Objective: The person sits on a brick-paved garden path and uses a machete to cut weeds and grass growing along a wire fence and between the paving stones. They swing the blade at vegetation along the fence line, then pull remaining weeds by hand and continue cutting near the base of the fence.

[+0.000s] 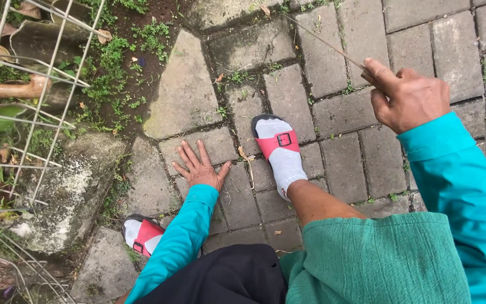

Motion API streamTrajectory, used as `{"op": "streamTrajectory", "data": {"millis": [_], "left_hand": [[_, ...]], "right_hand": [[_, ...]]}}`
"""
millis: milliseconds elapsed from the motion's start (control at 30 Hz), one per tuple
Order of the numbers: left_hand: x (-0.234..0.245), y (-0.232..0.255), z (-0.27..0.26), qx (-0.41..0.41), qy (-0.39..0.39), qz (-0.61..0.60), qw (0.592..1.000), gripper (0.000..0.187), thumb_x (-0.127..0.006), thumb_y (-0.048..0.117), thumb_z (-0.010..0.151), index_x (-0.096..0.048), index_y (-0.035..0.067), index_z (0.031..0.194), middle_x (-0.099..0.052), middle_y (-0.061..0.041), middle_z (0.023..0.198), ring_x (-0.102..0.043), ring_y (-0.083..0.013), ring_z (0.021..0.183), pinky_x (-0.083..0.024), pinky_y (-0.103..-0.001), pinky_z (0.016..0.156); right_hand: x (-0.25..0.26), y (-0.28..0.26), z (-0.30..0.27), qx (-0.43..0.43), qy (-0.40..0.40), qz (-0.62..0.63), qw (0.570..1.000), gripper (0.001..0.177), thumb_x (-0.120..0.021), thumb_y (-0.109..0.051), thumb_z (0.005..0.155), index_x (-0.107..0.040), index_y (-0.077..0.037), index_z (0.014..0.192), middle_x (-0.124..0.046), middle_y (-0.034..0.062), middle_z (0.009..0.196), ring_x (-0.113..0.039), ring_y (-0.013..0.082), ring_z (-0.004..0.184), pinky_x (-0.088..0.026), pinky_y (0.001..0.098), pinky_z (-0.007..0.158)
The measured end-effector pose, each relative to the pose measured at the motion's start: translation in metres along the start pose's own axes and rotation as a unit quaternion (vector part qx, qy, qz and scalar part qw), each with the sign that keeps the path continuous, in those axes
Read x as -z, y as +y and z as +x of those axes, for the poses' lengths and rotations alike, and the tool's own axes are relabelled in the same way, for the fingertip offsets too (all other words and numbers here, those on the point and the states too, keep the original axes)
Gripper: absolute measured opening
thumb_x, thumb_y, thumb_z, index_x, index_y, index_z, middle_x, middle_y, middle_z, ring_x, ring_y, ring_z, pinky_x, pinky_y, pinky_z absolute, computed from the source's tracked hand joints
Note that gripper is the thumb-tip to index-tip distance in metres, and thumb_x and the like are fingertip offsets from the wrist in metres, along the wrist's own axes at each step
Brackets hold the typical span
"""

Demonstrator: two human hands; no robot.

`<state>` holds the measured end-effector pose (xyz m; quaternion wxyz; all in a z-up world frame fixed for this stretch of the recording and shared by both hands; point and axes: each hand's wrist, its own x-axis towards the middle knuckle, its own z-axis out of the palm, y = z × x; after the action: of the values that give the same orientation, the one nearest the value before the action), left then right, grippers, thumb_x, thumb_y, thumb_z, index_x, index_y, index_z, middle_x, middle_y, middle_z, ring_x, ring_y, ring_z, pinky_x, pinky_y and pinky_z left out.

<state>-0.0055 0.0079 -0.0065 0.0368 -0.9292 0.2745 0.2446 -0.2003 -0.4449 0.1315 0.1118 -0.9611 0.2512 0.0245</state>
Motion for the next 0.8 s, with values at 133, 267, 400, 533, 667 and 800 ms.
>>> {"op": "streamTrajectory", "data": {"millis": [133, 267, 400, 533, 667, 800], "left_hand": [[0.000, -0.002, 0.001, -0.001, 0.000, 0.007, 1.000, 0.121, -0.056, 0.082, 0.083, -0.009, 0.007, 0.165, 0.009, -0.031, 0.168, 0.015, -0.0467, 0.155, 0.010, -0.076, 0.114], [0.001, 0.000, 0.003, 0.000, -0.003, 0.002, 1.000, 0.122, -0.057, 0.082, 0.082, -0.009, 0.007, 0.165, 0.009, -0.031, 0.168, 0.015, -0.0466, 0.155, 0.010, -0.077, 0.114], [0.001, 0.002, 0.005, 0.004, -0.007, 0.001, 1.000, 0.121, -0.057, 0.081, 0.082, -0.010, 0.007, 0.165, 0.010, -0.031, 0.168, 0.015, -0.0469, 0.155, 0.010, -0.077, 0.114], [0.001, -0.002, 0.002, -0.001, 0.003, -0.005, 1.000, 0.120, -0.056, 0.081, 0.083, -0.010, 0.006, 0.165, 0.010, -0.031, 0.168, 0.014, -0.0475, 0.156, 0.010, -0.077, 0.114], [0.001, 0.006, 0.007, -0.002, -0.001, 0.005, 1.000, 0.119, -0.056, 0.081, 0.083, -0.011, 0.006, 0.165, 0.010, -0.031, 0.168, 0.014, -0.0473, 0.155, 0.009, -0.077, 0.113], [0.003, -0.003, -0.003, -0.003, 0.005, -0.007, 1.000, 0.119, -0.056, 0.080, 0.084, -0.013, 0.005, 0.165, 0.008, -0.031, 0.168, 0.013, -0.0474, 0.156, 0.009, -0.077, 0.114]], "right_hand": [[0.033, -0.001, 0.022, 0.015, -0.048, -0.147, 0.988, 0.052, -0.061, -0.025, 0.104, -0.062, -0.034, 0.156, -0.060, 0.0146, 0.076, -0.061, 0.0303, 0.050, -0.051, 0.0442, 0.045], [0.035, 0.017, 0.029, 0.067, 0.013, -0.303, 0.950, 0.039, -0.061, -0.024, 0.105, -0.065, -0.038, 0.141, -0.054, 0.0059, 0.068, -0.058, 0.0184, 0.050, -0.047, 0.0328, 0.045], [0.045, 0.010, 0.039, 0.095, 0.020, -0.312, 0.945, 0.035, -0.060, -0.023, 0.109, -0.068, -0.035, 0.141, -0.054, 0.0066, 0.069, -0.057, 0.0185, 0.050, -0.046, 0.0329, 0.047], [0.034, 0.036, 0.036, 0.067, 0.004, -0.317, 0.946, 0.040, -0.061, -0.023, 0.102, -0.069, -0.034, 0.139, -0.056, 0.0088, 0.070, -0.057, 0.0198, 0.051, -0.045, 0.0332, 0.041], [0.036, 0.045, 0.035, 0.107, 0.064, -0.344, 0.931, 0.030, -0.064, -0.022, 0.102, -0.067, -0.035, 0.129, -0.056, 0.0035, 0.074, -0.060, 0.0162, 0.062, -0.046, 0.0299, 0.055], [-0.008, 0.101, 0.014, 0.084, 0.067, -0.335, 0.936, 0.035, -0.063, -0.017, 0.095, -0.066, -0.037, 0.123, -0.055, 0.0018, 0.076, -0.059, 0.0154, 0.065, -0.045, 0.0288, 0.061]]}}
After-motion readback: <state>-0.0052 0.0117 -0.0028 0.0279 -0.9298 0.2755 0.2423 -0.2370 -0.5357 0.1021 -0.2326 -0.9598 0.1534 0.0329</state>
